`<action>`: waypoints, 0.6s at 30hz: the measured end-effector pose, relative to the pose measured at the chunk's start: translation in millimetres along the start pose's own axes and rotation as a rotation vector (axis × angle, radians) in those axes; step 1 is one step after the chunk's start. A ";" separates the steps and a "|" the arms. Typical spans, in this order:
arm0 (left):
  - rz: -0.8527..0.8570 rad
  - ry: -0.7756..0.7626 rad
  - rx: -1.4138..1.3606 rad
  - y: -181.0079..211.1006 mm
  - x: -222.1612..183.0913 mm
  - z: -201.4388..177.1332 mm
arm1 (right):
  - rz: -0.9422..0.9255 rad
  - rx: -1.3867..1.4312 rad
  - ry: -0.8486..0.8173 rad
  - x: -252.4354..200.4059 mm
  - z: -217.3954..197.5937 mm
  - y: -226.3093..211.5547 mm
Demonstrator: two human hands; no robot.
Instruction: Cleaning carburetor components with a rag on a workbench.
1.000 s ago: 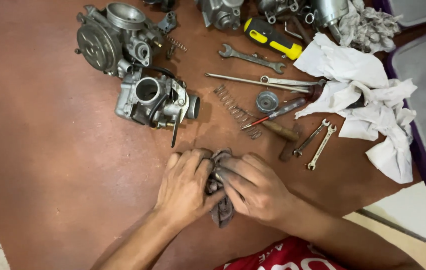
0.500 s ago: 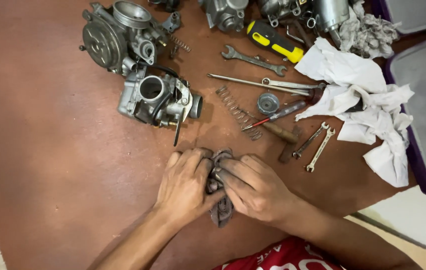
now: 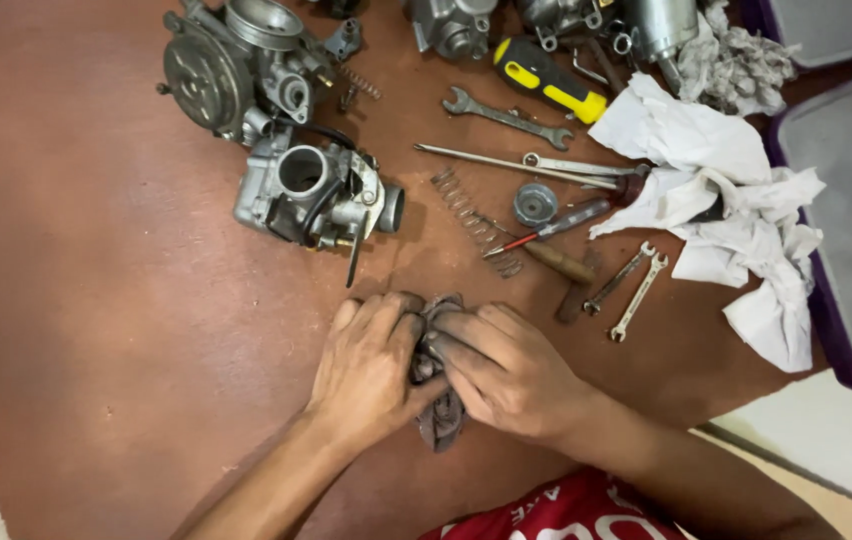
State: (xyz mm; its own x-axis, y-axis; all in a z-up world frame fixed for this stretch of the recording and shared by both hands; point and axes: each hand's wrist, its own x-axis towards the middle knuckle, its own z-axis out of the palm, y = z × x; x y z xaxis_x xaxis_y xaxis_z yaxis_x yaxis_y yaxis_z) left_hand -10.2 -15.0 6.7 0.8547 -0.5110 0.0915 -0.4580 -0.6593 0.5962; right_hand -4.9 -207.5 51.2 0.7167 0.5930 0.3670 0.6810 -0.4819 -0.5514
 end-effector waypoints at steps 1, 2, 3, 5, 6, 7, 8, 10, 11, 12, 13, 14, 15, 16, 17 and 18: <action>0.005 -0.001 -0.002 0.7 0.3 0.6 | 0.003 -0.004 0.002 -3.1 -0.1 -0.3; -0.001 -0.007 0.007 1.3 0.4 0.7 | 0.001 -0.019 -0.003 -5.8 -0.1 -1.0; -0.012 -0.007 0.018 1.3 0.4 0.1 | -0.008 -0.032 -0.010 -6.9 0.3 -0.9; -0.018 -0.018 0.009 -0.5 0.3 1.6 | -0.005 -0.044 -0.009 -16.4 1.9 -2.2; -0.024 -0.033 -0.001 -1.3 -0.1 3.1 | 0.004 -0.054 -0.008 -21.6 2.8 -2.4; -0.026 -0.035 -0.002 -1.0 -0.5 1.6 | 0.005 -0.052 -0.009 -16.8 3.9 -1.3; -0.012 -0.004 0.008 -0.5 -0.6 0.5 | -0.010 -0.039 0.004 -12.5 4.8 0.2; 0.010 0.026 0.013 0.0 -0.8 1.9 | -0.019 -0.033 0.017 -12.3 4.3 -0.4; -0.002 0.005 0.011 -0.2 -1.0 2.1 | -0.021 -0.042 0.013 -14.3 3.0 -2.1; -0.014 -0.016 0.008 -0.7 -1.5 2.0 | -0.024 -0.052 0.009 -15.9 2.1 -4.0; -0.018 -0.012 0.009 -1.1 -1.4 1.9 | -0.029 -0.050 0.006 -16.8 3.1 -3.2; -0.021 -0.006 -0.004 -1.6 -1.3 2.3 | -0.021 -0.071 0.009 -18.0 4.4 -2.1; -0.020 -0.008 -0.018 -0.6 -2.3 2.9 | -0.003 -0.091 0.014 -21.5 5.3 -3.0; -0.023 -0.012 -0.020 -0.4 -2.2 4.5 | 0.001 -0.088 0.012 -13.1 7.2 -1.2; -0.010 0.032 -0.003 -1.7 0.0 5.8 | -0.073 -0.066 0.120 -3.7 9.1 1.9; 0.002 0.076 0.014 -2.7 2.2 6.5 | -0.145 -0.044 0.230 6.1 10.7 4.7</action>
State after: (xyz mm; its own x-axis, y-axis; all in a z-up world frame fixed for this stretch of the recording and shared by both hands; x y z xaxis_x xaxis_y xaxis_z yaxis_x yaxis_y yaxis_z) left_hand -8.6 -18.0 0.1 0.8694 -0.4696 0.1535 -0.4630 -0.6658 0.5851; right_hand 1.1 -199.2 42.9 0.6229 0.4986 0.6028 0.7814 -0.4327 -0.4496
